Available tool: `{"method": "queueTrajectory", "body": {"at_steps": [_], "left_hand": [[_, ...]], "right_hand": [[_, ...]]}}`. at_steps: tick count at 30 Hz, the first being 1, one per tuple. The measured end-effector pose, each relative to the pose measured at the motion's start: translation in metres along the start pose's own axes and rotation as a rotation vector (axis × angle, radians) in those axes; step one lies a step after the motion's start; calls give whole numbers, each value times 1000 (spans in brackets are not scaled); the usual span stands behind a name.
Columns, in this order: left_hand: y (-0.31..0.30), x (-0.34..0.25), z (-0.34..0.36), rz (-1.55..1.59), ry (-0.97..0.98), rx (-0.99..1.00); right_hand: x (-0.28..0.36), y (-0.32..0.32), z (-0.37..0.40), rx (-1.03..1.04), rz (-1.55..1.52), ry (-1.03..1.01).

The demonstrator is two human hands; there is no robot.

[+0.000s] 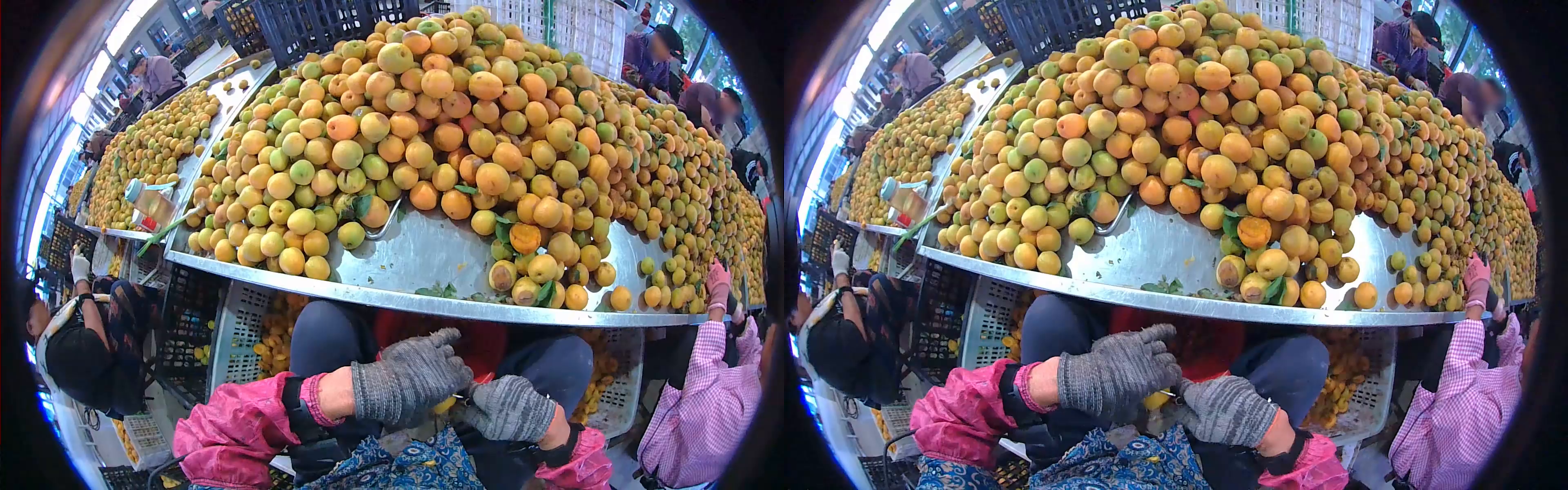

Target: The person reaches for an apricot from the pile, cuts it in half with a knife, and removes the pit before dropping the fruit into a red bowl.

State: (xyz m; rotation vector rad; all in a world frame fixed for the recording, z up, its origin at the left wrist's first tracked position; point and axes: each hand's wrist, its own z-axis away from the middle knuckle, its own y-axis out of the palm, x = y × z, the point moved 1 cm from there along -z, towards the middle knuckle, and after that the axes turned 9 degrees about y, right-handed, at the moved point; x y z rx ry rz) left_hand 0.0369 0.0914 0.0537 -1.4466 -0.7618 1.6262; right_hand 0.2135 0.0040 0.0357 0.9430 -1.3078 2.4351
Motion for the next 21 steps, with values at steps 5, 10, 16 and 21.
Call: {"method": "queueTrajectory", "body": {"at_steps": [5,10,16,21], "left_hand": [[2,-13,20,-308,-229,-484],[44,-38,20,297,-528,-1017],[73,-46,2,564,-685,-1108],[77,-32,5,393,-690,-1050]], "right_hand": [[-4,18,4,-490,-112,98],[8,45,4,-625,-189,106],[19,47,3,-484,-79,124],[7,54,0,-487,-146,93]]}}
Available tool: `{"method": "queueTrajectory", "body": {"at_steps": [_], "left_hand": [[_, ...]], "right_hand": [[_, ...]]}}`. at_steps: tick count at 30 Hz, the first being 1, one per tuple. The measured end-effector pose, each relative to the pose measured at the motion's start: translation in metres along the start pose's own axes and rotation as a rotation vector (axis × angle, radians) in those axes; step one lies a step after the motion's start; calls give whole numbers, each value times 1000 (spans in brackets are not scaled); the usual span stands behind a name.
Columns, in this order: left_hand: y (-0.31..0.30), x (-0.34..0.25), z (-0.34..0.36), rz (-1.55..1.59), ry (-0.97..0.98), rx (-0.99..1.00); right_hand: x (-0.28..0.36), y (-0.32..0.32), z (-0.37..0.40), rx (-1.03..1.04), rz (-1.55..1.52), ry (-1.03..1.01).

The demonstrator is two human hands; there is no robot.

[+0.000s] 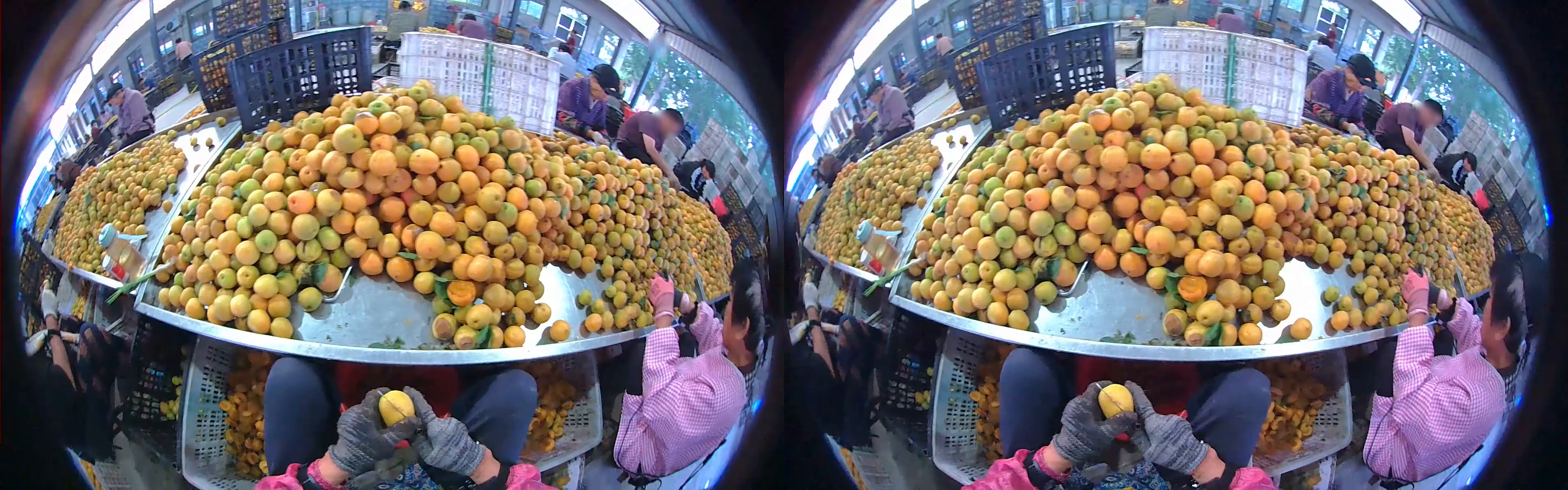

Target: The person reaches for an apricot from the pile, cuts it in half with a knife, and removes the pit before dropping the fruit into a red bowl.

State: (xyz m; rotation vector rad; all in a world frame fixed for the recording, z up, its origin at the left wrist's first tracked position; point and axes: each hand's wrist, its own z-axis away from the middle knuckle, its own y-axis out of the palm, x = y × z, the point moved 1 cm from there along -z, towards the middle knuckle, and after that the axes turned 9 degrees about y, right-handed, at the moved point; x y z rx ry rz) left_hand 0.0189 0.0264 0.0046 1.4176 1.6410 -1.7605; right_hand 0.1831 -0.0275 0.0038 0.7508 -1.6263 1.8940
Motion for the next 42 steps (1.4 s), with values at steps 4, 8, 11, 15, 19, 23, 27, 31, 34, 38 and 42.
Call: {"method": "queueTrajectory", "body": {"at_steps": [4,8,11,15,19,23,27,31,34,38,42], "left_hand": [[0,11,3,223,-35,136],[0,16,8,292,-157,256],[-6,19,3,279,-158,310],[3,30,9,403,-170,287],[4,30,1,664,-202,194],[0,24,2,840,-349,127],[4,18,8,406,-150,49],[9,26,11,351,-110,3],[-3,43,5,398,-221,46],[-5,37,12,838,-489,320],[13,26,32,1417,-783,274]], "right_hand": [[-2,-4,0,118,-66,49],[-12,2,0,286,-188,140],[-19,7,-5,174,-270,-28],[-8,4,-12,285,-187,132],[-11,8,-19,63,-200,-39],[0,3,-19,104,-219,27],[8,9,-18,283,-42,347],[3,13,-9,184,-40,288],[1,-7,1,19,-234,162],[5,-27,3,115,-438,187],[7,-15,-4,44,-174,-153]]}}
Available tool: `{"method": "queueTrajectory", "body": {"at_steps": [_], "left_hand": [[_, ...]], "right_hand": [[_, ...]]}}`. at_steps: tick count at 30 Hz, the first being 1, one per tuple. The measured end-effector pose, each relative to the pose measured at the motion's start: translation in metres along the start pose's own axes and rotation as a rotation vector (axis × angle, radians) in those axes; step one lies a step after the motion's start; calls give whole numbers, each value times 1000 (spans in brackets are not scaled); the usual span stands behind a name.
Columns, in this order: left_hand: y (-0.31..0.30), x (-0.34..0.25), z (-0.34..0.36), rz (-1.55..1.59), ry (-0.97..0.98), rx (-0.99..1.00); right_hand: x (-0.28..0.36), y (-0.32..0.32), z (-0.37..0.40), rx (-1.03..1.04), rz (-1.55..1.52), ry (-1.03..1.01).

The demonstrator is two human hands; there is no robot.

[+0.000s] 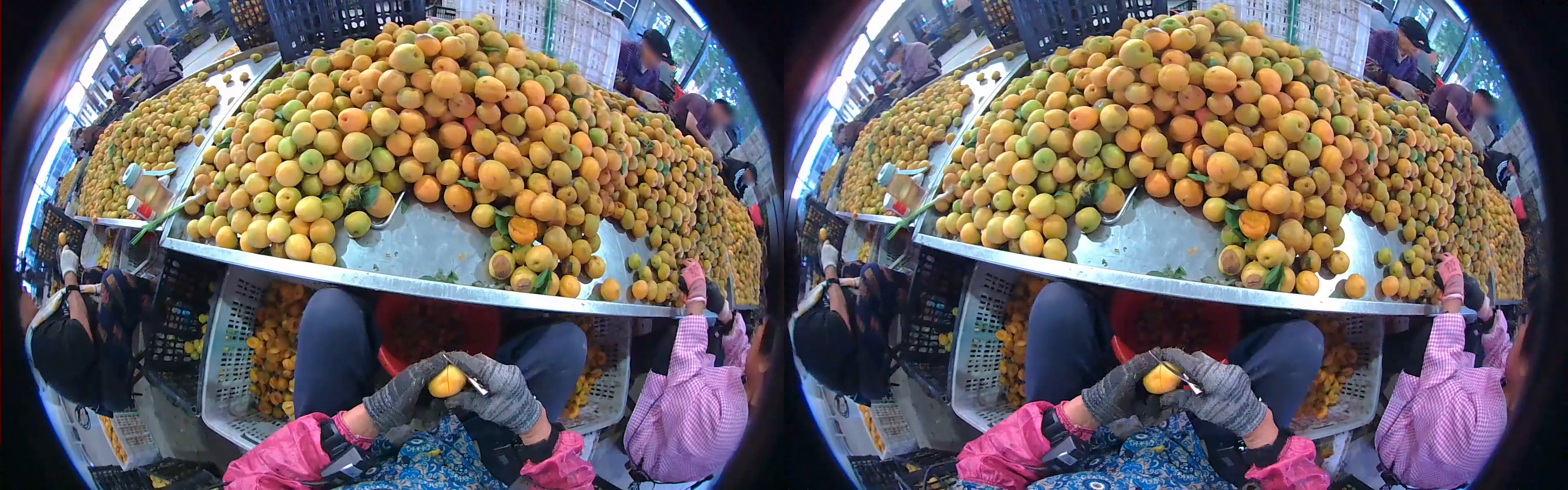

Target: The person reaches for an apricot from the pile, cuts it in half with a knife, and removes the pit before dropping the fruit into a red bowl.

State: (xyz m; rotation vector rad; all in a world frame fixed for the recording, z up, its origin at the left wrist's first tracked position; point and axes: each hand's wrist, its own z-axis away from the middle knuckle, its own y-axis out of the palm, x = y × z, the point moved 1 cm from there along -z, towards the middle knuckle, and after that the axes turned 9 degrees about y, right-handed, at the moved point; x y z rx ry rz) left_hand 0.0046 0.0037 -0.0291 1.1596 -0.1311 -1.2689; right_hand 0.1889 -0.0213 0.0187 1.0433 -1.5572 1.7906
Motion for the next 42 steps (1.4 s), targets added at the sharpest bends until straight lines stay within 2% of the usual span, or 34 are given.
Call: {"method": "queueTrajectory", "body": {"at_steps": [2,4,5,7,8,10,12,14,15,17,18,20,21,22,24,28,31,32,34,36,37,38,40,41,42], "left_hand": [[2,-7,2,10,5,17],[2,-17,6,-486,-132,-102],[-3,-10,4,-484,-131,-104],[-10,-4,3,-999,546,13],[-16,-1,2,-997,544,8],[-10,-16,1,-1011,315,-10],[-16,-9,-9,-946,267,-54],[-20,2,-17,-254,89,-249],[-29,8,-19,-248,84,-256],[-42,17,-17,-1281,896,-108],[-44,21,-17,-1272,882,-115],[-47,26,-19,-1127,665,-237],[-48,26,-18,-1249,848,-233],[-50,26,-17,-1243,839,-234],[-49,25,-13,-1468,952,-298],[-52,26,-14,-1252,817,-251],[-48,15,-10,-1254,901,-279],[-50,20,-11,-1339,974,-311],[-42,20,-9,-1412,1057,-340],[-28,16,-3,-1034,907,-137],[-33,17,-7,-884,760,-96],[-34,12,-8,-883,768,-99],[-29,1,0,-892,951,-107],[-24,-3,4,-373,634,-94],[-24,-8,5,-374,643,-86]], "right_hand": [[-10,8,3,1,6,-6],[-13,13,5,-37,126,-80],[-11,13,7,-34,125,-80],[8,11,3,56,268,67],[6,15,2,61,265,66],[-4,25,1,-9,348,10],[-9,34,0,-57,297,16],[-6,42,-1,-92,244,33],[0,44,-5,-131,208,62],[2,52,-9,-137,147,185],[-1,57,-8,-123,146,195],[-8,68,-9,-279,84,131],[-1,67,-12,-247,47,196],[-1,71,-13,-240,48,204],[-1,77,-12,-310,-40,191],[-1,87,-17,-337,-21,187],[5,93,-18,-329,-170,296],[5,95,-18,-352,-255,357],[-1,98,-20,-393,-250,377],[-27,103,-21,-374,-908,800],[-22,102,-21,-428,-726,835],[-17,101,-24,-425,-723,828],[-7,98,-24,-568,-864,624],[1,91,-26,-583,-909,624],[-1,85,-22,-626,-878,623]]}}
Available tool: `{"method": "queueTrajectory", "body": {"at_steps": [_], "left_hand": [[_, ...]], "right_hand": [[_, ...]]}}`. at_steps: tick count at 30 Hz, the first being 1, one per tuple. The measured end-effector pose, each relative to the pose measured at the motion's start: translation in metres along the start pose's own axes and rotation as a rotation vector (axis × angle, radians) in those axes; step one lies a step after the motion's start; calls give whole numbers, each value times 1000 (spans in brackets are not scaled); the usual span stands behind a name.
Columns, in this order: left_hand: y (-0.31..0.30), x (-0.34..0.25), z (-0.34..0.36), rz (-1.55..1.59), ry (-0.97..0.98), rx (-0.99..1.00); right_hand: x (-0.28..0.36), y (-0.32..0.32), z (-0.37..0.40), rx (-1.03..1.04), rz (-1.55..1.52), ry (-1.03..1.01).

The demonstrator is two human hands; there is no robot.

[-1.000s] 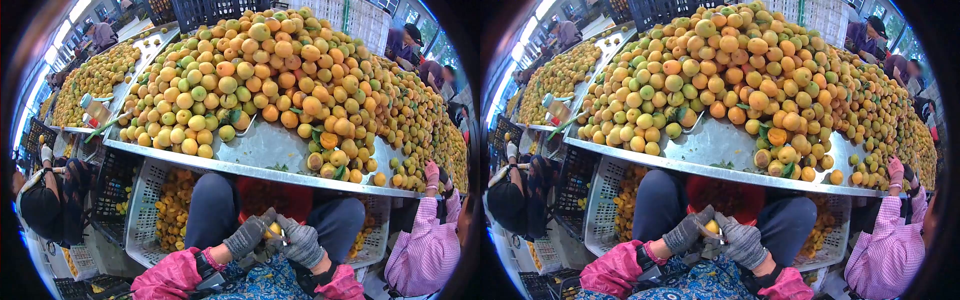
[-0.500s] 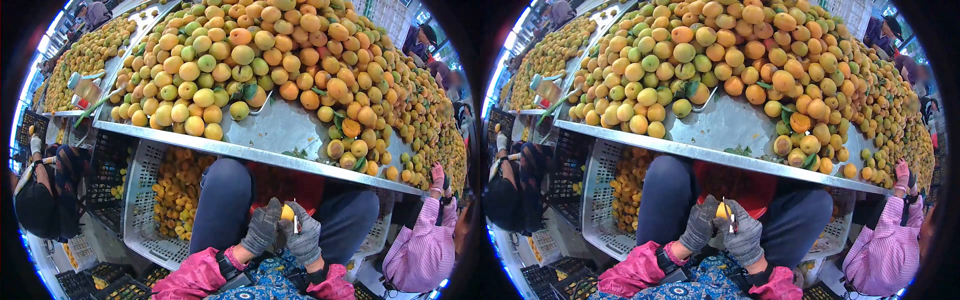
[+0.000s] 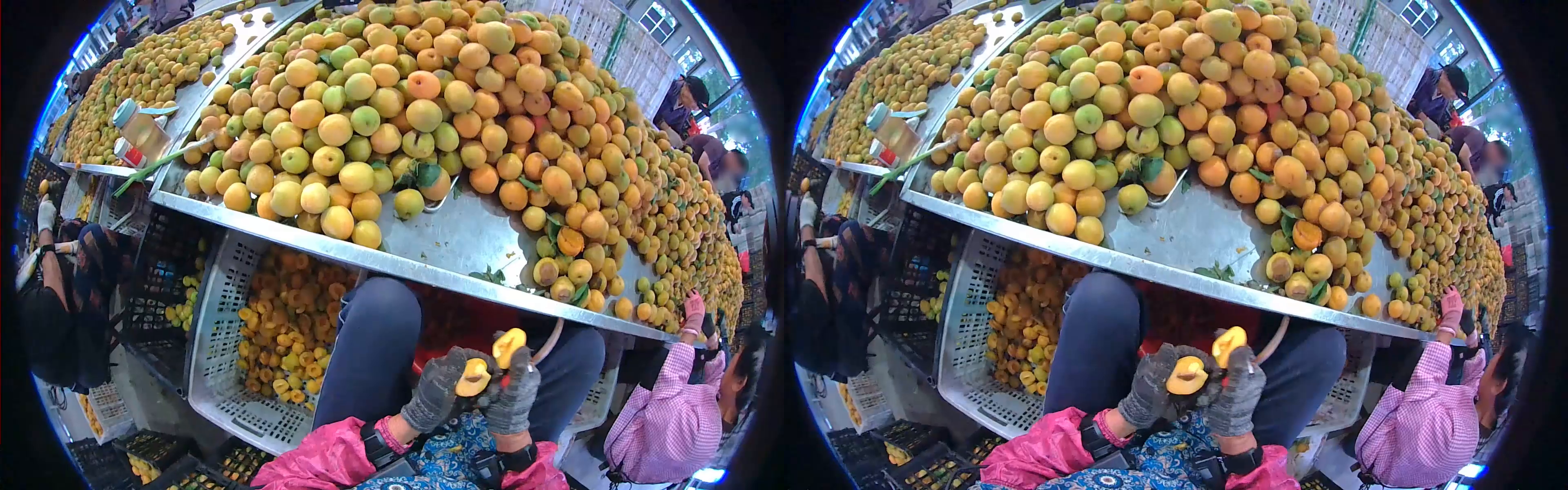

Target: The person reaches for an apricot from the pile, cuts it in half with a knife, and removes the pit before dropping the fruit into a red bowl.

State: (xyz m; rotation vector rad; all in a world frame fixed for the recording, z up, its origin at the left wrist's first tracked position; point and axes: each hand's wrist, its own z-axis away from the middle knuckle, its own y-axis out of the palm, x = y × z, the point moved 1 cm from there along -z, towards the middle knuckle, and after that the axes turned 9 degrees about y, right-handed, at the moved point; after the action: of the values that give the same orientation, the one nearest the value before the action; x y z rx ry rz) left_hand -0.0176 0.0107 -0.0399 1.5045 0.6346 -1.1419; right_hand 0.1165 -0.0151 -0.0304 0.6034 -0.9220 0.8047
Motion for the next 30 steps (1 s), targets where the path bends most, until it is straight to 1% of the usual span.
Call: {"method": "queueTrajectory", "body": {"at_steps": [2,3,4,6,7,8,9,10,12,13,15,16,17,18,20,21,22,24,25,26,27,28,30], "left_hand": [[-2,-5,0,-138,4,87],[-4,8,1,-195,175,120],[-7,5,0,-192,180,119],[-11,1,2,892,-485,94],[-12,4,3,892,-476,98],[-15,12,5,931,-539,71],[-16,13,8,972,-604,44],[-14,12,12,971,-594,46],[-12,-3,17,667,-293,2],[-12,-7,17,667,-283,0],[-14,-12,15,668,-422,-76],[-15,-14,12,669,-491,-114],[-19,-21,8,1171,-556,55],[-16,-30,8,1172,-558,57],[-11,-51,11,436,-603,-169],[-18,-23,11,809,-639,-127],[-16,-23,10,808,-641,-121],[-12,-23,10,927,-690,-101],[-11,-21,10,925,-694,-105],[-11,-18,10,954,-739,-111],[-10,-17,10,982,-781,-116],[-9,-18,8,980,-778,-123],[-4,-22,7,980,-806,-166]], "right_hand": [[38,4,12,50,-15,73],[44,7,8,3,-1,-50],[62,13,13,47,21,-31],[75,18,12,79,114,-98],[81,27,13,95,171,-112],[89,45,18,115,226,-126],[109,74,35,193,217,-8],[111,77,28,352,533,-63],[118,118,42,565,788,-233],[117,122,41,571,790,-239],[114,128,39,587,583,-308],[126,125,41,479,409,-23],[130,120,36,450,281,-60],[132,114,31,416,151,-98],[130,102,24,437,97,-114],[127,97,22,461,45,-124],[122,93,20,456,44,-128],[110,88,17,466,91,-164],[106,86,15,464,51,-110],[104,83,13,465,50,-104],[101,80,10,484,-11,-75],[100,79,9,503,-74,-46],[97,77,8,525,-89,-44]]}}
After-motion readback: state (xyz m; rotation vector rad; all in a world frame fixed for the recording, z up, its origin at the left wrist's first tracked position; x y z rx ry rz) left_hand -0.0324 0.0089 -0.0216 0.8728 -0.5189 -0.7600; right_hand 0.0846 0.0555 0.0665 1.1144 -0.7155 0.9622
